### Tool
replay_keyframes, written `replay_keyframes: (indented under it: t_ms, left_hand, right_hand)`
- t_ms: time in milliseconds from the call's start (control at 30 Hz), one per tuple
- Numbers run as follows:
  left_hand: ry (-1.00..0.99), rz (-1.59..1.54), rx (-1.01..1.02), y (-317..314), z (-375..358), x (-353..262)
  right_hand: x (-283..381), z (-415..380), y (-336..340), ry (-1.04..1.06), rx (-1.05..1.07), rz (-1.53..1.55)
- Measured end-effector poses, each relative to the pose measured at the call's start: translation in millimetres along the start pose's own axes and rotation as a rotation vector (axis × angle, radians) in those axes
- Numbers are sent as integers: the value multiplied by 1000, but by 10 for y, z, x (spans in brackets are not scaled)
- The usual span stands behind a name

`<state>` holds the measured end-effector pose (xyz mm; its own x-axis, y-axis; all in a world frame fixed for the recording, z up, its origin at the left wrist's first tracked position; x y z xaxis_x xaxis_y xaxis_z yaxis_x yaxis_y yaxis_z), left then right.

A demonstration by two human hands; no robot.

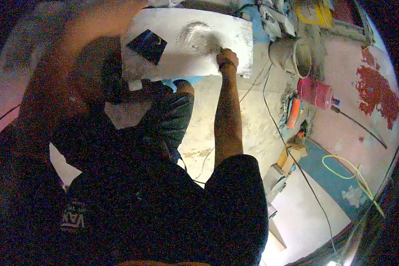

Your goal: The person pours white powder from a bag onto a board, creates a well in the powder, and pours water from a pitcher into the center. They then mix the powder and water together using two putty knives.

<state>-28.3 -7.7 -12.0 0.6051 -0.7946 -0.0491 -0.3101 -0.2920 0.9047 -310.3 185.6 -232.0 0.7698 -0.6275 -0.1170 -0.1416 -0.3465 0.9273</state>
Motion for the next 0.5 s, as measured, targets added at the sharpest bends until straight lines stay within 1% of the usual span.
replay_keyframes:
  t_ms: [33,67,133,167,267,333,367,400,433,467,500]
  left_hand:
    - [6,-10,0,2,-24,-3]
    - [7,-16,2,16,-43,-11]
    - [5,-30,-2,37,-40,-14]
    - [-3,-33,-5,34,-36,-21]
    - [-40,-38,-27,44,-3,-21]
    - [-83,-37,-67,11,-26,-55]
    - [-103,-44,-113,16,-35,-61]
    - [-146,-46,-206,37,-54,-84]
    - [-153,-45,-209,17,-50,-85]
    - [-112,-126,-262,22,-51,-49]
    - [-66,-209,-311,42,-72,-18]
  right_hand:
    - [57,-67,-31,17,-84,33]
    - [107,-71,-58,-5,-124,77]
    - [240,-69,-73,8,-137,129]
    - [307,-78,-33,8,-139,133]
    - [454,-25,116,-43,-48,243]
    - [497,-18,242,-77,-43,277]
    - [527,-24,330,-12,-90,328]
    - [525,-29,387,53,-136,373]
    - [497,46,359,87,-107,278]
    - [434,94,340,84,-108,275]
    - [411,120,356,135,-129,221]
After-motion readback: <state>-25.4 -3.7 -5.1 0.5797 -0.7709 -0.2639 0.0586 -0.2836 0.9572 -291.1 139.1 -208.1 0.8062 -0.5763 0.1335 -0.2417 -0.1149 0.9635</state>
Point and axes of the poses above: each hand's wrist, its own z-axis towards the middle knuckle, its own y-axis out of the back of the hand, x = y × z, the point moved 6 cm from there along z, towards the middle knuckle, and after that the axes turned 10 degrees about y, right-handed, at the moved point
